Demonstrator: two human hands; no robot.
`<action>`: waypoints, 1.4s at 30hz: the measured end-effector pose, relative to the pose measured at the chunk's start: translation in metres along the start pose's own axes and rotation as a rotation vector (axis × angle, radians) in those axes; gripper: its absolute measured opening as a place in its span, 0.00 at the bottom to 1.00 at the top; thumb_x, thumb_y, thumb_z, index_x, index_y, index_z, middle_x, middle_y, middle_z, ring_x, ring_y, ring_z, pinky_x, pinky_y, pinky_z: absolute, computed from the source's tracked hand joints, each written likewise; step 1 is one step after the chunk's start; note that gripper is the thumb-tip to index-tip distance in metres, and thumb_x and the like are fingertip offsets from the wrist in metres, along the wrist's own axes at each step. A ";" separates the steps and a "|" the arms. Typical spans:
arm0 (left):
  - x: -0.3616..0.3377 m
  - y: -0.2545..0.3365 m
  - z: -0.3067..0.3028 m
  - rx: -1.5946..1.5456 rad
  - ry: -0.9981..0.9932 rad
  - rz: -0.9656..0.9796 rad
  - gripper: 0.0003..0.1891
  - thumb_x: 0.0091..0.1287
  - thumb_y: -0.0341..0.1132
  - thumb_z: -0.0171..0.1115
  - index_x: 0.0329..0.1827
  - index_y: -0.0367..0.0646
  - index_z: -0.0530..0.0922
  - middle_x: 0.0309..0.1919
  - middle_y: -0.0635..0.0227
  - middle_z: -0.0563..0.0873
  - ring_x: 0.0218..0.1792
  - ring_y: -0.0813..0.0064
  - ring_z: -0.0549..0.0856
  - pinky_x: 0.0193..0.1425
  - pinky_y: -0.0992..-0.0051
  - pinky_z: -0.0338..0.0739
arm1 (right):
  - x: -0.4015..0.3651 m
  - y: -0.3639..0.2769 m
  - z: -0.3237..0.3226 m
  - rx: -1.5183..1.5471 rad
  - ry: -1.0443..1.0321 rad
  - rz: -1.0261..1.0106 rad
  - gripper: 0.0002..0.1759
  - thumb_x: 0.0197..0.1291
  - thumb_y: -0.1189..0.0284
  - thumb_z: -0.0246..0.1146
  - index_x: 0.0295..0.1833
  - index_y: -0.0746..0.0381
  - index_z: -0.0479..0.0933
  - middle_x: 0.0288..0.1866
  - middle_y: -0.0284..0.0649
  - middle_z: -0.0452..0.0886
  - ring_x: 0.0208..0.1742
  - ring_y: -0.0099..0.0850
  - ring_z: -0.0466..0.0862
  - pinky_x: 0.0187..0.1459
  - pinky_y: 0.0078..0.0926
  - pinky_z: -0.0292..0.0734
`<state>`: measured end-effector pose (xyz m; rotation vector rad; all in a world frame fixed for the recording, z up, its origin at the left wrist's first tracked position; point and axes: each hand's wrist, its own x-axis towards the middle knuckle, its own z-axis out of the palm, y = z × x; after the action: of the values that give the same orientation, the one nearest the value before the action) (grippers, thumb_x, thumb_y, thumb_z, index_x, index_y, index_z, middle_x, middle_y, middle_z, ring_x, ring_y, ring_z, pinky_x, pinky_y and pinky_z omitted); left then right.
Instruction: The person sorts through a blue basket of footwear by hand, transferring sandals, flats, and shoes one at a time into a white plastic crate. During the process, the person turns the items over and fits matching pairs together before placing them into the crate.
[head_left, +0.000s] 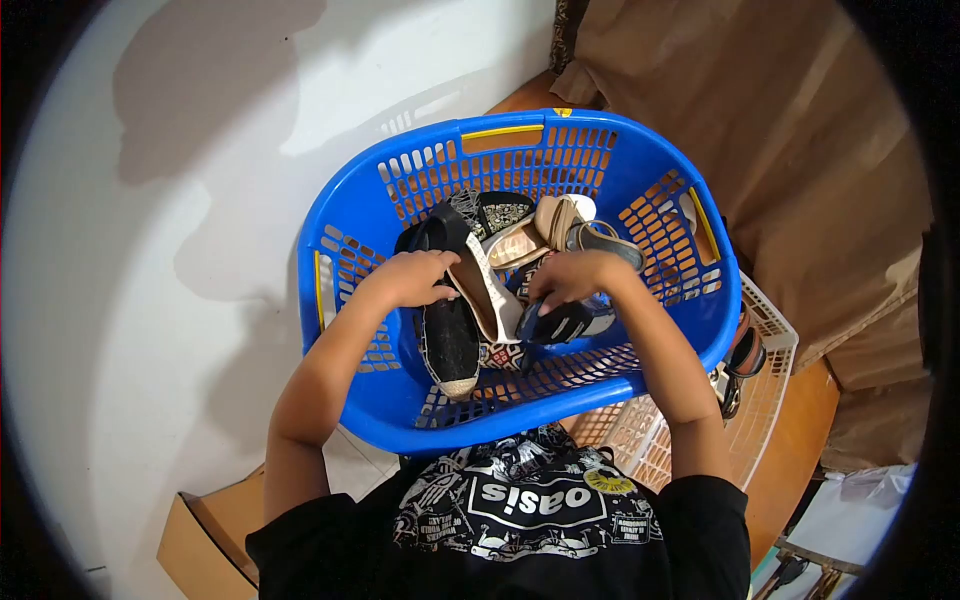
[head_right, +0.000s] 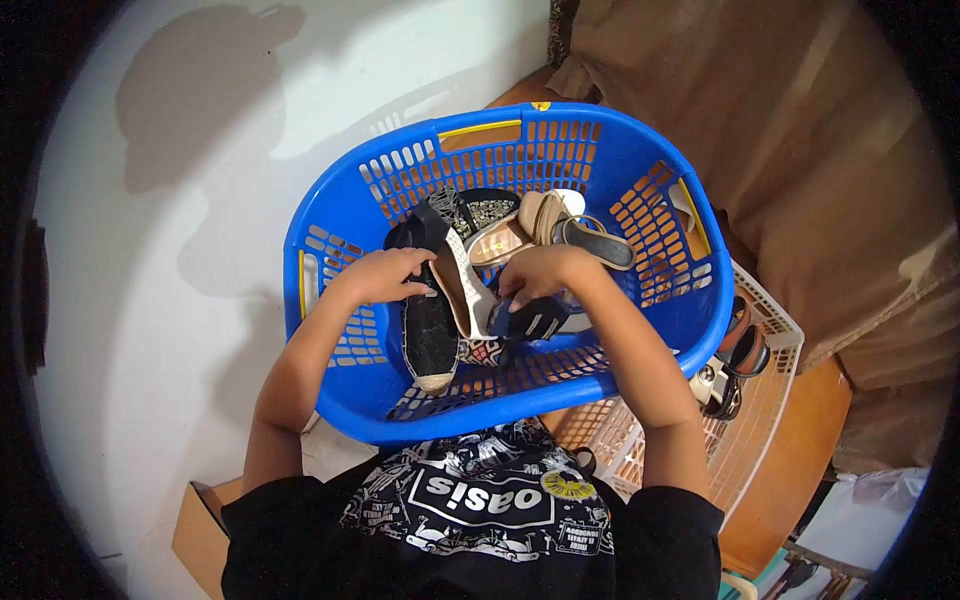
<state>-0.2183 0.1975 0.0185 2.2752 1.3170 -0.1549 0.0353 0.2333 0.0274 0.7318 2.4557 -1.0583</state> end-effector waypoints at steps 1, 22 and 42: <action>0.000 0.001 -0.001 -0.018 0.052 0.057 0.29 0.54 0.45 0.62 0.57 0.43 0.65 0.41 0.60 0.79 0.44 0.60 0.78 0.46 0.65 0.72 | -0.007 0.003 -0.004 0.001 0.011 0.003 0.13 0.49 0.67 0.63 0.40 0.60 0.77 0.34 0.41 0.80 0.36 0.33 0.79 0.37 0.29 0.71; -0.011 0.077 -0.015 -0.365 0.520 0.532 0.42 0.46 0.45 0.71 0.61 0.39 0.60 0.52 0.55 0.69 0.56 0.61 0.69 0.61 0.67 0.60 | -0.125 -0.027 -0.003 0.586 1.729 -0.070 0.12 0.57 0.69 0.58 0.32 0.69 0.75 0.20 0.28 0.72 0.19 0.15 0.70 0.22 0.12 0.64; 0.106 0.324 0.026 -0.113 0.466 0.826 0.31 0.47 0.41 0.66 0.53 0.38 0.64 0.46 0.55 0.74 0.51 0.57 0.72 0.54 0.62 0.63 | -0.340 0.032 0.230 1.106 2.234 0.204 0.17 0.56 0.74 0.55 0.52 0.61 0.63 0.34 0.36 0.76 0.27 0.22 0.78 0.28 0.18 0.77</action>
<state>0.1131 0.1368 0.0785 2.6359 0.4432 0.7430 0.3544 -0.0268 0.0345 4.0796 1.8907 -1.8687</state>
